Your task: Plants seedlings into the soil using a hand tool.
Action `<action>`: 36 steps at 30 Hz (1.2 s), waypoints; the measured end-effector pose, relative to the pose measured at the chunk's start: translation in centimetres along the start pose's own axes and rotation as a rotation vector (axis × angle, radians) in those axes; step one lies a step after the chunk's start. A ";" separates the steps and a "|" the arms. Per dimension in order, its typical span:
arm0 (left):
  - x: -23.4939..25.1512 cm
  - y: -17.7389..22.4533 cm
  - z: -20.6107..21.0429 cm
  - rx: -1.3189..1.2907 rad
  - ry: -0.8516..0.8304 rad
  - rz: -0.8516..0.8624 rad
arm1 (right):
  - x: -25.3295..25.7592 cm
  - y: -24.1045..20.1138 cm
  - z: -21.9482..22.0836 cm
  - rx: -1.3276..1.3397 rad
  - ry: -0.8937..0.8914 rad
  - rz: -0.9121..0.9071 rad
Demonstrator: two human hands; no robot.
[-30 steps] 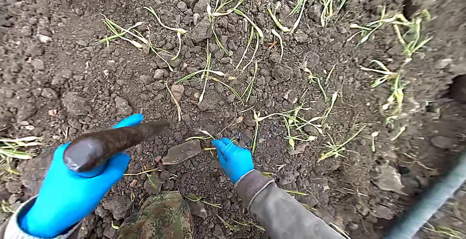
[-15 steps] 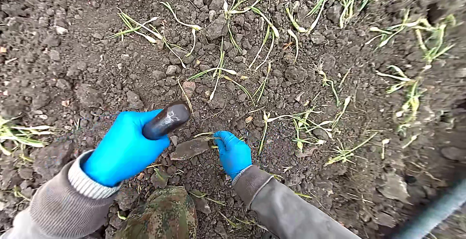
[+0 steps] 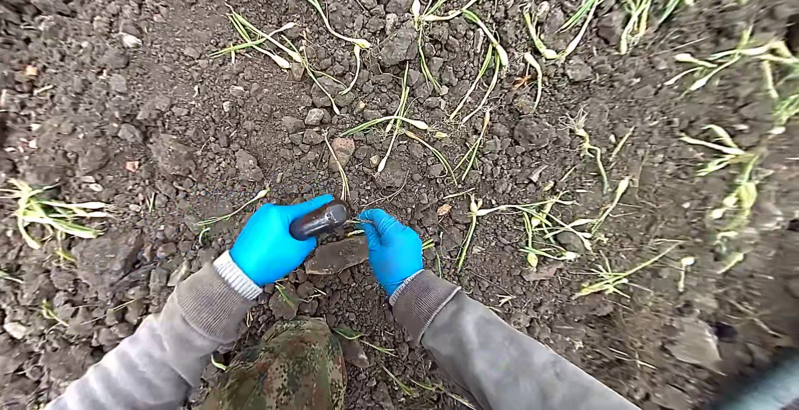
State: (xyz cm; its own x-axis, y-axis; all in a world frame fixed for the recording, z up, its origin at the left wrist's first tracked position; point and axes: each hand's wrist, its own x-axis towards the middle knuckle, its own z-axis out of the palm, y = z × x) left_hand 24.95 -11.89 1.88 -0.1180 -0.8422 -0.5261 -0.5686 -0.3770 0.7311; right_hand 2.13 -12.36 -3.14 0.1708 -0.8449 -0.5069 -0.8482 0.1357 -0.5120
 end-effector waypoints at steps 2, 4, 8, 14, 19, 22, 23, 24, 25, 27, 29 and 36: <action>-0.1 -2.0 1.4 -0.031 -0.018 -0.034 | 1.1 -0.6 0.0 -0.012 0.027 -0.023; -2.0 -2.3 1.6 -0.087 0.036 -0.029 | 1.8 -1.2 1.1 -0.049 -0.030 -0.017; -4.3 -2.2 2.1 -0.187 0.239 0.030 | 4.5 -2.7 4.8 -0.272 -0.347 0.087; -6.2 -5.9 3.8 -0.388 0.282 0.109 | 1.5 -0.6 4.4 -0.216 -0.125 0.045; -6.9 -5.5 2.6 -0.483 0.397 0.169 | -0.6 3.3 1.2 -0.265 -0.182 0.125; -6.1 -7.5 4.4 -0.410 0.375 0.115 | -1.5 3.5 0.3 -0.320 -0.246 0.189; -6.3 -7.2 4.2 -0.432 0.380 0.102 | -1.8 3.3 0.2 -0.334 -0.287 0.201; -6.4 -6.6 3.9 -0.460 0.397 0.108 | -1.9 3.1 0.1 -0.344 -0.342 0.220; -6.8 -6.0 3.5 -0.473 0.408 0.131 | -2.2 2.9 0.2 -0.353 -0.401 0.242; -7.3 -5.8 3.6 -0.458 0.404 0.185 | -3.0 2.9 0.7 -0.349 -0.475 0.257; -6.9 -6.9 4.8 -0.427 0.389 0.184 | -3.3 2.7 0.9 -0.341 -0.525 0.255; -7.7 -6.1 3.5 -0.417 0.401 0.181 | -3.5 1.4 0.7 -0.326 -0.526 0.247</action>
State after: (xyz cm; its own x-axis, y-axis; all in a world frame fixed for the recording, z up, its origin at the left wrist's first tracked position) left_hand 26.47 -1.77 -0.09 0.1791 -0.9562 -0.2316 -0.1916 -0.2648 0.9451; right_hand 0.70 -8.82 -2.57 0.1041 -0.4328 -0.8955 -0.9879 0.0593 -0.1435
